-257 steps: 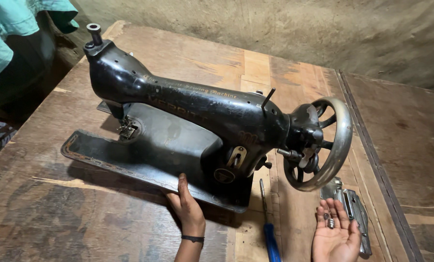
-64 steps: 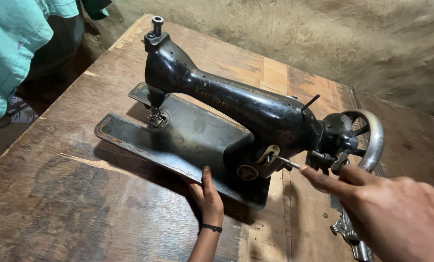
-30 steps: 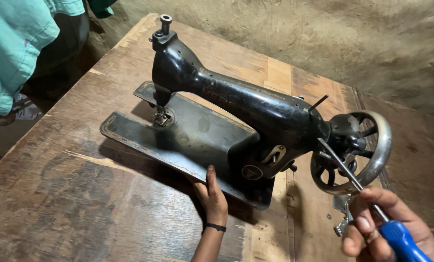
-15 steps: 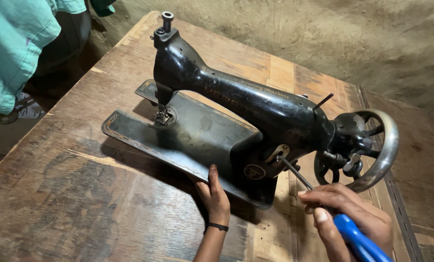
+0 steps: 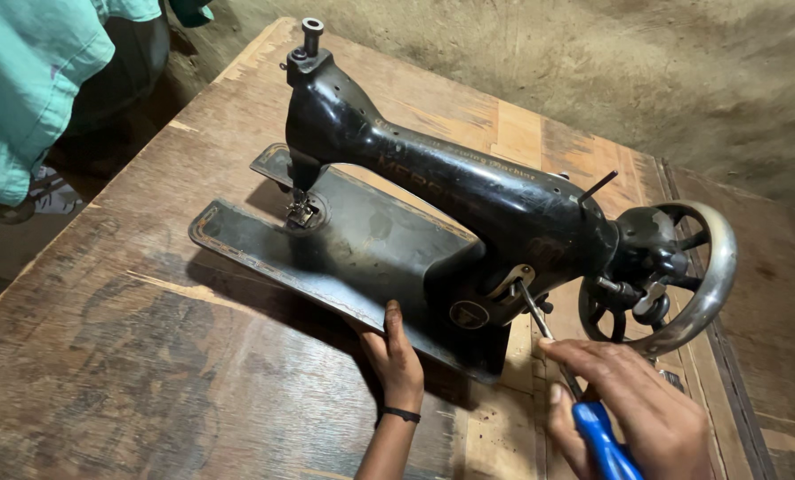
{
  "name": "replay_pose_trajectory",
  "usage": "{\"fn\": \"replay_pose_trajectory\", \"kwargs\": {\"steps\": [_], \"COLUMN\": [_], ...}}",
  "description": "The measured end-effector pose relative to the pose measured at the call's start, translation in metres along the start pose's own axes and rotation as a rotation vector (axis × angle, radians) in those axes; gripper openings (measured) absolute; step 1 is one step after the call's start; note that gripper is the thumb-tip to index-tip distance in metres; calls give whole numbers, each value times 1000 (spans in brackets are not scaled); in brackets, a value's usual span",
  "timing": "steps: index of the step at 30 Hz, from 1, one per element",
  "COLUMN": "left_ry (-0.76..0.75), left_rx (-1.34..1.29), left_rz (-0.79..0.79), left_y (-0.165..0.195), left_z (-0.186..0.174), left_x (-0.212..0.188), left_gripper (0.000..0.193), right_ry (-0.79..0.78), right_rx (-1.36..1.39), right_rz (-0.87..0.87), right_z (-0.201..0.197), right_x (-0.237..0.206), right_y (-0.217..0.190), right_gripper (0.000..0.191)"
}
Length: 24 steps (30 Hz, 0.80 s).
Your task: The person works on a black sewing machine set on a wooden table. They use a blue-handled screwdriver to loosen and tighten a screw at the handwheel hub, turn the handwheel by hand, reposition the machine, and fit a small metal part onto the side of the machine body.
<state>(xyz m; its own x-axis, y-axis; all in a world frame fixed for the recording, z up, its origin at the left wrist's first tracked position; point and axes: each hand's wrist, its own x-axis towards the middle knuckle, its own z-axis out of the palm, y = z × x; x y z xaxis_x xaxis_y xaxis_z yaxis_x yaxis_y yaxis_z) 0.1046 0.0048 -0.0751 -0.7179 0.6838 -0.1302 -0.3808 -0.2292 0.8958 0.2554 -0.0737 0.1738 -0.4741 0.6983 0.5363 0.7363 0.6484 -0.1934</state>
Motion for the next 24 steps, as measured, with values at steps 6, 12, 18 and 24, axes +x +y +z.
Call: {"fn": "replay_pose_trajectory", "kwargs": {"steps": [6, 12, 18, 24], "left_ry": [-5, 14, 15, 10], "left_rx": [20, 19, 67, -6], "left_rz": [80, 40, 25, -36], "left_y": [0, -5, -5, -2], "left_z": [-2, 0, -3, -2], "left_x": [-3, -1, -1, -2], "left_gripper": [60, 57, 59, 61], "right_ry": [-27, -61, -179, -174], "right_rx": [-93, 124, 318, 507], "right_rz": [-5, -5, 181, 278], "right_z": [4, -16, -18, -17], "right_x": [3, 10, 5, 2], "right_y": [-1, 19, 42, 57], "right_gripper": [34, 28, 25, 26]}}
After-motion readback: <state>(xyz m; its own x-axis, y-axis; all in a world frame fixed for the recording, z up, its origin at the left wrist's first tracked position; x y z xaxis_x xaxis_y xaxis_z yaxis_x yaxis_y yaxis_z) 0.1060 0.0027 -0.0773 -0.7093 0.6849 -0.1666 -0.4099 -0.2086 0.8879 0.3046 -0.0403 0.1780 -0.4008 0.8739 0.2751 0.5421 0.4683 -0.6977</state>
